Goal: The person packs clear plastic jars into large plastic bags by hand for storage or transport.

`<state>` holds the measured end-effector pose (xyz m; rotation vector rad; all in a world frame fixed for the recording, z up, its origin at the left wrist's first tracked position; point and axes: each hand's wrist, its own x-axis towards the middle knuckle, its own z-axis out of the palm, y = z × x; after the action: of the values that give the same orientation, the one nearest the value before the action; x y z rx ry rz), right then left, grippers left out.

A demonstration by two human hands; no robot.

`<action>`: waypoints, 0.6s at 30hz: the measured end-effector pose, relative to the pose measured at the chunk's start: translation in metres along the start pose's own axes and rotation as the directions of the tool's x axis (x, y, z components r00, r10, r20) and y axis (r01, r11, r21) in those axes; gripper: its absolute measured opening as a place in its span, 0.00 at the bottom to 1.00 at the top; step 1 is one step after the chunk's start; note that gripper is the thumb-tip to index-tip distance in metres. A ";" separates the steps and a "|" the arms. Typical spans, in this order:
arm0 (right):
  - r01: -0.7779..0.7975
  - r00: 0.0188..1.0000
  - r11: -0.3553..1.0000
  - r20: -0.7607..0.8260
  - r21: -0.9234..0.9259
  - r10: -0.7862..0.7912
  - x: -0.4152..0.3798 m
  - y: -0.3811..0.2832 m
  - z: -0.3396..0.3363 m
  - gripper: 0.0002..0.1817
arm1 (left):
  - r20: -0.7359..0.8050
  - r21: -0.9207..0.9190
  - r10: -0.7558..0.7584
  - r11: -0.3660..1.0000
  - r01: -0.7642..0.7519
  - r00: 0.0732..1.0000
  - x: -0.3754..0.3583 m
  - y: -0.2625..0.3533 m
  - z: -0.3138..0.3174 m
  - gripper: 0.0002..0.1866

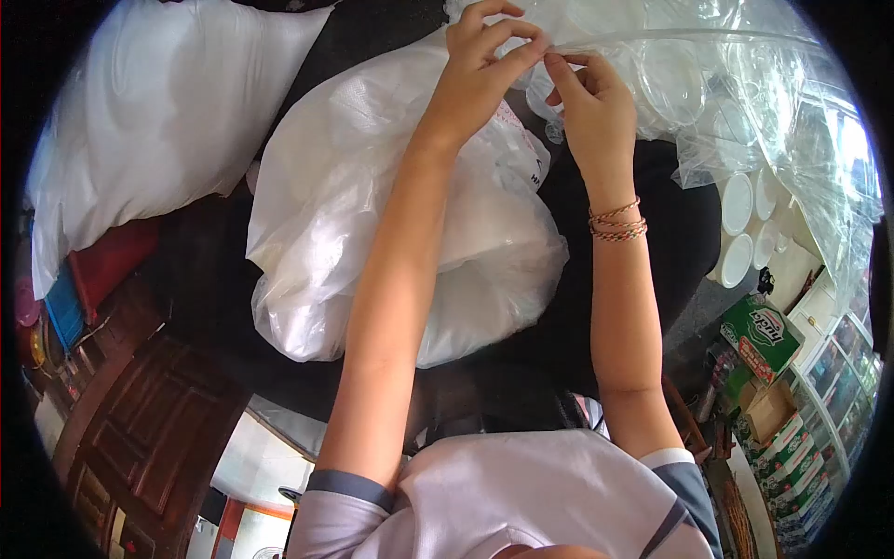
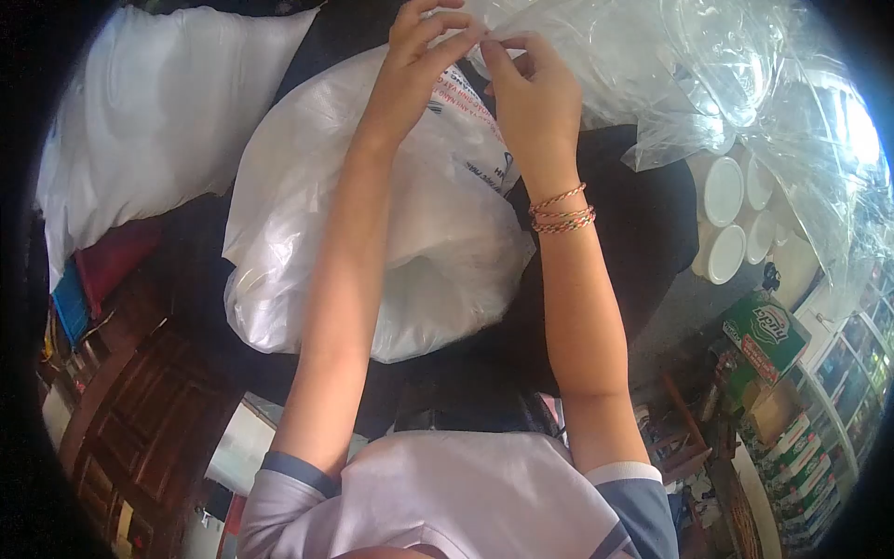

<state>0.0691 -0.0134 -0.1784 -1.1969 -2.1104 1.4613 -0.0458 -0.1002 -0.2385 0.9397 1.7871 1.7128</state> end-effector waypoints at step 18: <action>0.127 0.983 0.978 0.153 -0.166 -0.102 -0.011 0.012 -0.004 0.14 | -0.083 -0.498 -0.249 0.849 0.176 0.965 -0.015 0.011 -0.009 0.15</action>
<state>0.0840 -0.0175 -0.1854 -1.0346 -2.4057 1.3711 -0.0412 -0.1177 -0.2288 0.3912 1.3671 1.9846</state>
